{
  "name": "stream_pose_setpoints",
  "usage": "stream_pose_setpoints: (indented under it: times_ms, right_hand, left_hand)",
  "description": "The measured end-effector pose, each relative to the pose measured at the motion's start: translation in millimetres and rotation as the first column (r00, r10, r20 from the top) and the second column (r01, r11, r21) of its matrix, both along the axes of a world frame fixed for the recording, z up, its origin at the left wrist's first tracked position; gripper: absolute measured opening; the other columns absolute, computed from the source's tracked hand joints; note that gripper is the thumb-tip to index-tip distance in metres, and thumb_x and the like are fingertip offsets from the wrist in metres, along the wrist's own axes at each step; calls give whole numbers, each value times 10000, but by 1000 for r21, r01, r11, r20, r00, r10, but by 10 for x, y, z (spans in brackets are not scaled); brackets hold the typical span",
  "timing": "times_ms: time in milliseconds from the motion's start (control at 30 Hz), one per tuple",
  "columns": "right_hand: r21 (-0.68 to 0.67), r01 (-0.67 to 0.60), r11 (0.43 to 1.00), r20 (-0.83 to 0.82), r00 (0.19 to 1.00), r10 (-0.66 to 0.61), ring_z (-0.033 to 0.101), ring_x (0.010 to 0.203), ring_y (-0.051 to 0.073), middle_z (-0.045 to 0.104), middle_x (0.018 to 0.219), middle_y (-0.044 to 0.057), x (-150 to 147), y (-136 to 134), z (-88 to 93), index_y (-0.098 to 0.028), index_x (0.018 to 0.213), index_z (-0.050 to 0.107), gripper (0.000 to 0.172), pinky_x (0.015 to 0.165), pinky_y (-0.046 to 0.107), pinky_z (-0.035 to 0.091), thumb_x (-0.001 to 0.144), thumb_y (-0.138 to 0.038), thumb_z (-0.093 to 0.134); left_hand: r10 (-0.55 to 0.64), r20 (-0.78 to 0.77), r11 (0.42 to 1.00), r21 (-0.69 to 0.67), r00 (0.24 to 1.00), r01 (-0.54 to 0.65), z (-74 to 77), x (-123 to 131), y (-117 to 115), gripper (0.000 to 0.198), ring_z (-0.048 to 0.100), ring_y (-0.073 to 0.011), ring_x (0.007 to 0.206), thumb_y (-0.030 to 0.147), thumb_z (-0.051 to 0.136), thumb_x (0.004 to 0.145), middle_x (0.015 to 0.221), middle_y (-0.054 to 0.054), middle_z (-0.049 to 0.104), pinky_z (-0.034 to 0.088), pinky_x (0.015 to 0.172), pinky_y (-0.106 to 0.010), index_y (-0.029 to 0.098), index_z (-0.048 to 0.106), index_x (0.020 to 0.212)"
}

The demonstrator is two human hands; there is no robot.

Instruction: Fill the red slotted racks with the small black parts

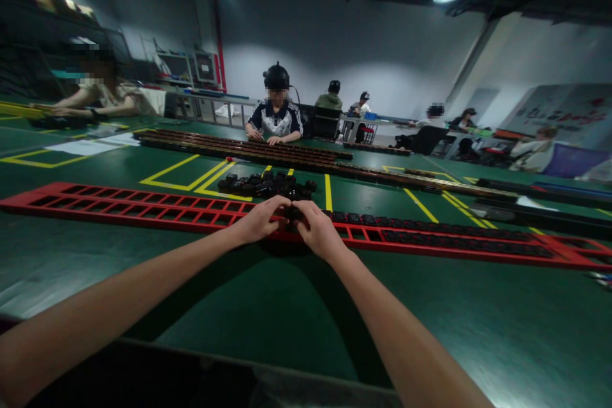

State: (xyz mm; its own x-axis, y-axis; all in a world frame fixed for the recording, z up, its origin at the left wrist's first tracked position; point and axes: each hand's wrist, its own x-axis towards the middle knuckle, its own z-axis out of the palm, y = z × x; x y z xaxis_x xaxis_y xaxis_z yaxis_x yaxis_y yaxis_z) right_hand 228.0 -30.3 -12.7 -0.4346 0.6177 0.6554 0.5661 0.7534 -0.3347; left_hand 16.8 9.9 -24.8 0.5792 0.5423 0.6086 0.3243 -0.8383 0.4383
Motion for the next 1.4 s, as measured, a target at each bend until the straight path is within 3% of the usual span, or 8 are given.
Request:
stream_pose_setpoints:
  times_ms: [133, 267, 433, 567, 833, 1233, 1300, 1400]
  right_hand:
    - [17, 8, 1000, 22, 1000, -8, 572, 1249, 261, 600, 1307, 123, 20, 20, -15, -229, 1357, 527, 592, 1076, 468, 476, 796, -44, 538]
    - [29, 6, 1000, 30, 1000, -7, 564, 1258, 254, 584, 1316, 117, 33, 30, -40, -242, 1339, 528, 540, 1075, 456, 480, 828, -69, 548]
    - [29, 22, 999, 108, 994, -25, 583, 1209, 267, 569, 1301, 133, 16, -11, -24, -229, 1327, 527, 455, 977, 436, 540, 880, -162, 582]
    - [9, 78, 997, 150, 986, -78, 622, 1093, 253, 587, 1222, 120, -4, -31, -15, -223, 1257, 551, 390, 892, 407, 567, 873, -159, 585]
    - [66, 170, 983, -1, 985, -170, 590, 1115, 265, 555, 1189, 133, 85, 70, -40, -209, 1042, 583, 189, 966, 438, 526, 881, -127, 527]
    - [87, 150, 985, 68, 985, -156, 607, 1148, 270, 606, 1210, 157, 136, 174, -135, -165, 1085, 667, 269, 1005, 469, 519, 878, -94, 510]
    - [72, 138, 988, 94, 985, -144, 628, 1095, 257, 639, 1159, 140, 122, 164, -132, -168, 1048, 687, 256, 988, 456, 526, 874, -92, 514]
    - [54, 164, 985, 117, 979, -169, 631, 1084, 263, 658, 1152, 135, 103, 148, -122, -167, 1035, 702, 236, 982, 462, 519, 883, -119, 528]
  left_hand:
    - [58, -15, 998, -31, 998, -59, 13, 12, -9, 366, 601, -215, 1127, 95, 530, 874, 1203, -65, 607, 484, 1005, -364, 215, 517, 1219]
    - [51, -24, 998, -39, 998, -52, 31, 10, -26, 258, 616, -213, 1097, 169, 501, 940, 1180, -61, 624, 495, 970, -352, 216, 521, 1193]
    - [93, -126, 993, -66, 988, -102, 52, 7, -45, 229, 638, -224, 1037, 256, 441, 998, 1143, -63, 646, 512, 916, -371, 224, 514, 1213]
    - [122, -186, 992, -5, 975, -125, 74, 36, -72, 232, 607, -228, 1099, 262, 467, 983, 1183, -69, 623, 497, 977, -386, 217, 536, 1200]
    - [167, -168, 985, 63, 972, -159, 108, 48, -132, 376, 565, -263, 1202, 237, 497, 963, 1318, -105, 567, 465, 1052, -434, 206, 465, 1337]
    - [57, -309, 982, 187, 949, 2, 105, 56, -137, 383, 546, -257, 1214, 190, 532, 929, 1344, -104, 560, 453, 1067, -411, 194, 539, 1312]
    - [91, -288, 981, 191, 953, -36, 99, 62, -137, 342, 561, -247, 1172, 187, 518, 934, 1292, -97, 584, 468, 1042, -401, 192, 560, 1274]
    - [270, -228, 956, 178, 936, -232, 87, 68, -136, 336, 547, -250, 1181, 215, 502, 946, 1297, -92, 570, 465, 1045, -415, 195, 557, 1276]
